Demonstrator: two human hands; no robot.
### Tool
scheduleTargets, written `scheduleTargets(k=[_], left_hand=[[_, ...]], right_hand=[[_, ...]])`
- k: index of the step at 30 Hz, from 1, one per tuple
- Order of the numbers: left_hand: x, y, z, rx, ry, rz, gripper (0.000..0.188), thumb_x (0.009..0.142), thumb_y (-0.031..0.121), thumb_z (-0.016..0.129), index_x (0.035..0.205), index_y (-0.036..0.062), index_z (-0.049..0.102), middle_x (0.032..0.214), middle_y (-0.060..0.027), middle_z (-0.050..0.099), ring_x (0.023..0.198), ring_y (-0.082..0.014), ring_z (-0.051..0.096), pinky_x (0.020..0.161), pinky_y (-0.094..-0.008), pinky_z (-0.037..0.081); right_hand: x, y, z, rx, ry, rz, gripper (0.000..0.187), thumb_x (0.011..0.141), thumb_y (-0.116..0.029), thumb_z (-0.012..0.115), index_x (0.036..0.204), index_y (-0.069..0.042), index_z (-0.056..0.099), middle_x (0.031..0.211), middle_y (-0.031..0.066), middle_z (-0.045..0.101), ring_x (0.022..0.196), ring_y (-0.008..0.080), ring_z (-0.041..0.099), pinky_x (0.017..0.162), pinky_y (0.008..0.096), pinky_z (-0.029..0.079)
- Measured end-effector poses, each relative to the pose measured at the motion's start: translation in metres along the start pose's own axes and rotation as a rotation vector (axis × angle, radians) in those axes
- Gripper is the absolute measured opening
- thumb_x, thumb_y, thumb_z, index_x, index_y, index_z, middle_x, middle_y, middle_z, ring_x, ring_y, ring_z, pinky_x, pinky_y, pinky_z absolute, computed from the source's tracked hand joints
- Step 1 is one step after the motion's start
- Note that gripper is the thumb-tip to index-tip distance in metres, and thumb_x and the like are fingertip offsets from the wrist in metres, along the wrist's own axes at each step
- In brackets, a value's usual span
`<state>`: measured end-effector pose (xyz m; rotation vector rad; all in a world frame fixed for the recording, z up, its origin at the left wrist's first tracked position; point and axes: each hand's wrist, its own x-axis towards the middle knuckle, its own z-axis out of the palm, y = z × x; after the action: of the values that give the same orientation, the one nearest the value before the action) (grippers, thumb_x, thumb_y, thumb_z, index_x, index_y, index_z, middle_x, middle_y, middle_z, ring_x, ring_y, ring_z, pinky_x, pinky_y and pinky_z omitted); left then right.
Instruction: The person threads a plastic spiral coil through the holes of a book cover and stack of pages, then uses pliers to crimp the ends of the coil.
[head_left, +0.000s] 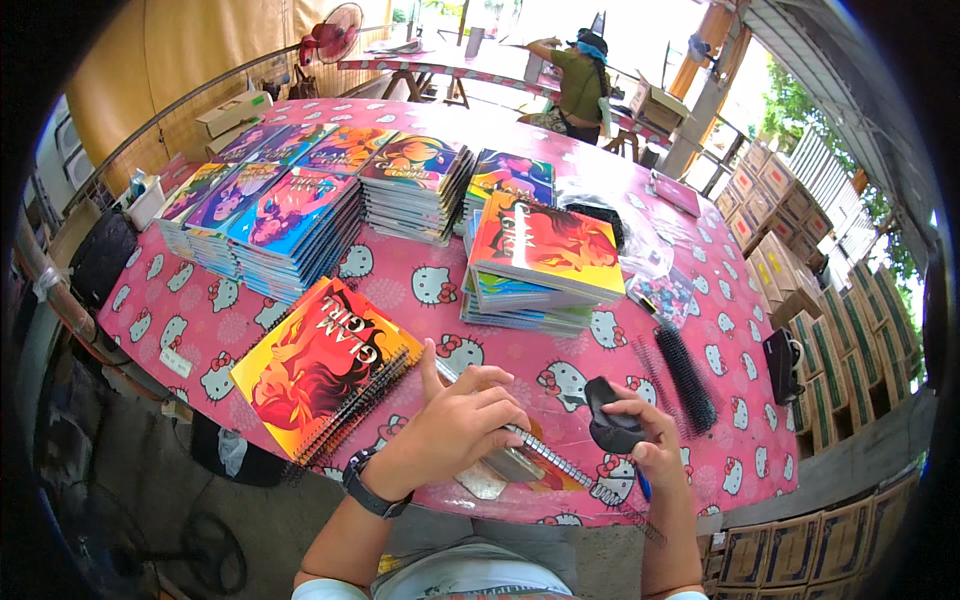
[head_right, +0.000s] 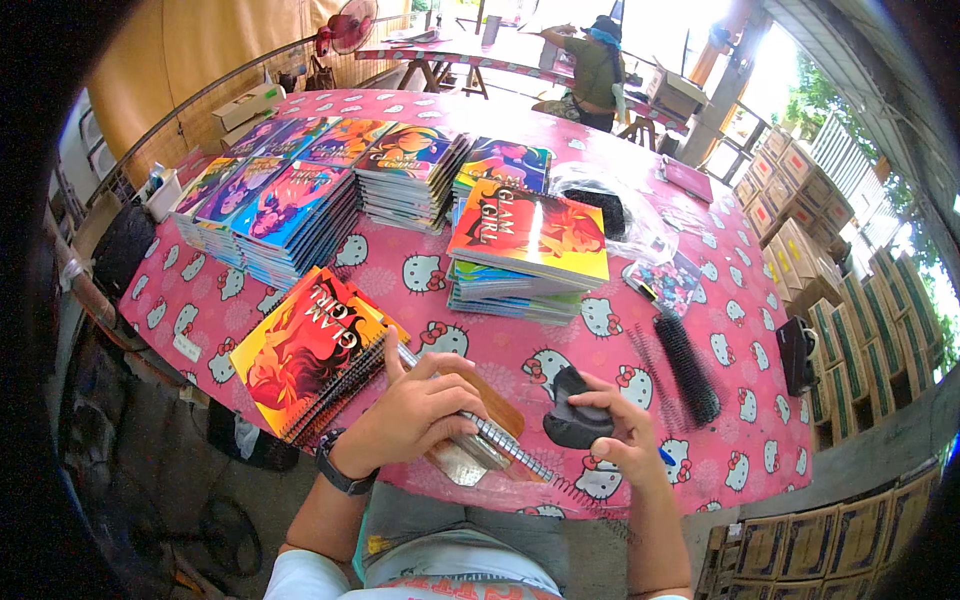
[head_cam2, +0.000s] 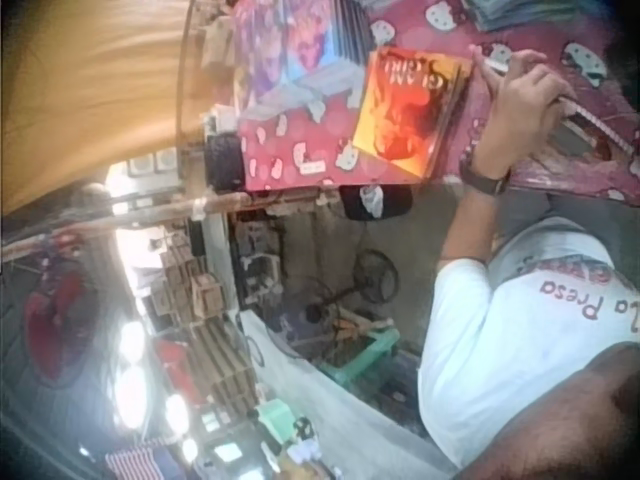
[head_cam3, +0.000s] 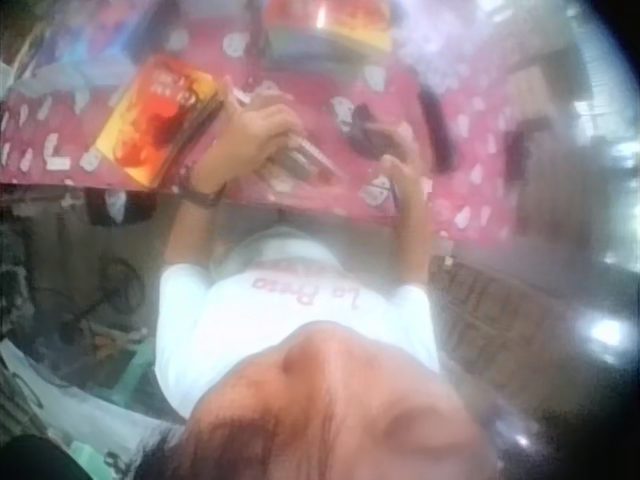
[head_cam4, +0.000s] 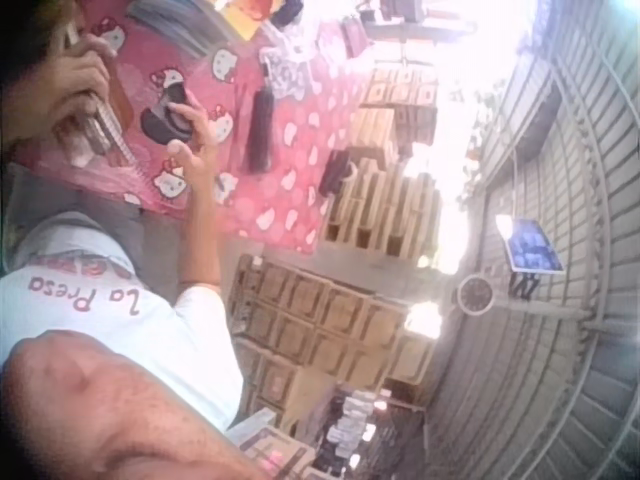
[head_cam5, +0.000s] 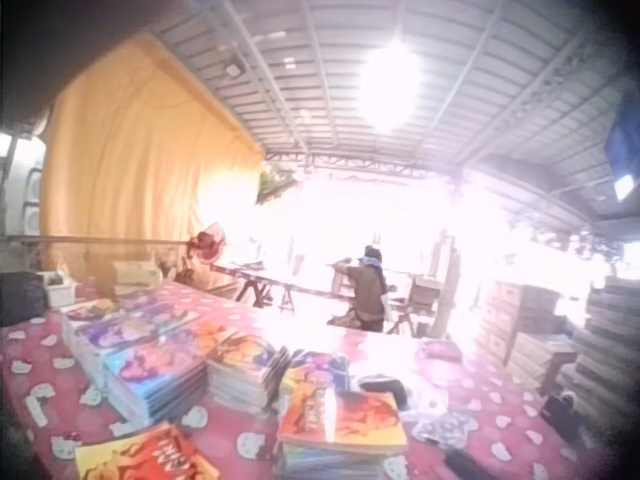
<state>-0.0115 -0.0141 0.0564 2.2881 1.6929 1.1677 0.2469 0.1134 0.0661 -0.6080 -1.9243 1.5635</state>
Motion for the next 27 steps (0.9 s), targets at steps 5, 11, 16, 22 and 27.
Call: scheduleTargets(k=[5, 11, 16, 22, 27], left_hand=[[0.004, 0.003, 0.004, -0.007, 0.107, -0.013, 0.02, 0.081, 0.036, 0.065, 0.094, 0.0213, 0.066, 0.1, 0.0087, 0.061, 0.115, -0.0152, 0.049, 0.102, -0.0698, -0.005], [-0.009, -0.005, 0.011, 0.207, 0.103, -0.049, 0.049, 0.075, 0.042, 0.071, 0.117, 0.0202, 0.058, 0.135, -0.0037, 0.045, 0.129, -0.026, 0.036, 0.105, -0.0664, -0.001], [-0.028, -0.013, 0.041, -0.207, 0.623, -0.28, 0.114, 0.059, 0.029, 0.087, 0.145, 0.0021, 0.017, 0.148, -0.026, 0.018, 0.136, -0.0339, 0.025, 0.11, -0.0497, 0.018], [-0.027, -0.018, 0.052, -0.495, 0.561, -0.484, 0.111, 0.056, 0.016, 0.089, 0.145, 0.0032, 0.023, 0.136, -0.0191, 0.039, 0.125, -0.0305, 0.04, 0.105, -0.0394, 0.033], [-0.034, -0.023, 0.056, -0.492, 0.606, -0.468, 0.097, 0.062, 0.022, 0.086, 0.141, 0.0045, 0.033, 0.122, -0.0136, 0.045, 0.114, -0.0272, 0.045, 0.099, -0.0372, 0.036]], right_hand=[[0.001, 0.025, 0.021, 0.126, -0.062, 0.017, 0.075, 0.079, -0.063, 0.058, 0.112, 0.005, 0.062, 0.123, 0.0219, 0.056, 0.119, 0.0273, 0.051, 0.103, 0.0382, 0.034], [0.02, 0.01, 0.036, -0.045, -0.21, -0.024, 0.066, 0.086, -0.057, 0.054, 0.111, 0.003, 0.064, 0.117, 0.0186, 0.061, 0.113, 0.0262, 0.054, 0.1, 0.0379, 0.037], [0.031, 0.0, 0.047, -0.107, -0.209, -0.058, 0.059, 0.087, -0.052, 0.054, 0.108, 0.002, 0.067, 0.119, 0.0199, 0.059, 0.112, 0.0277, 0.055, 0.097, 0.0376, 0.04], [0.034, -0.009, 0.049, 0.318, -0.242, -0.17, 0.039, 0.086, -0.034, 0.062, 0.106, -0.002, 0.069, 0.117, 0.0219, 0.06, 0.107, 0.0292, 0.057, 0.095, 0.0382, 0.041], [0.051, 0.005, 0.034, -0.259, -0.09, 0.004, 0.051, 0.086, -0.046, 0.058, 0.106, 0.0, 0.069, 0.119, 0.0194, 0.06, 0.112, 0.0293, 0.055, 0.094, 0.0391, 0.041]])
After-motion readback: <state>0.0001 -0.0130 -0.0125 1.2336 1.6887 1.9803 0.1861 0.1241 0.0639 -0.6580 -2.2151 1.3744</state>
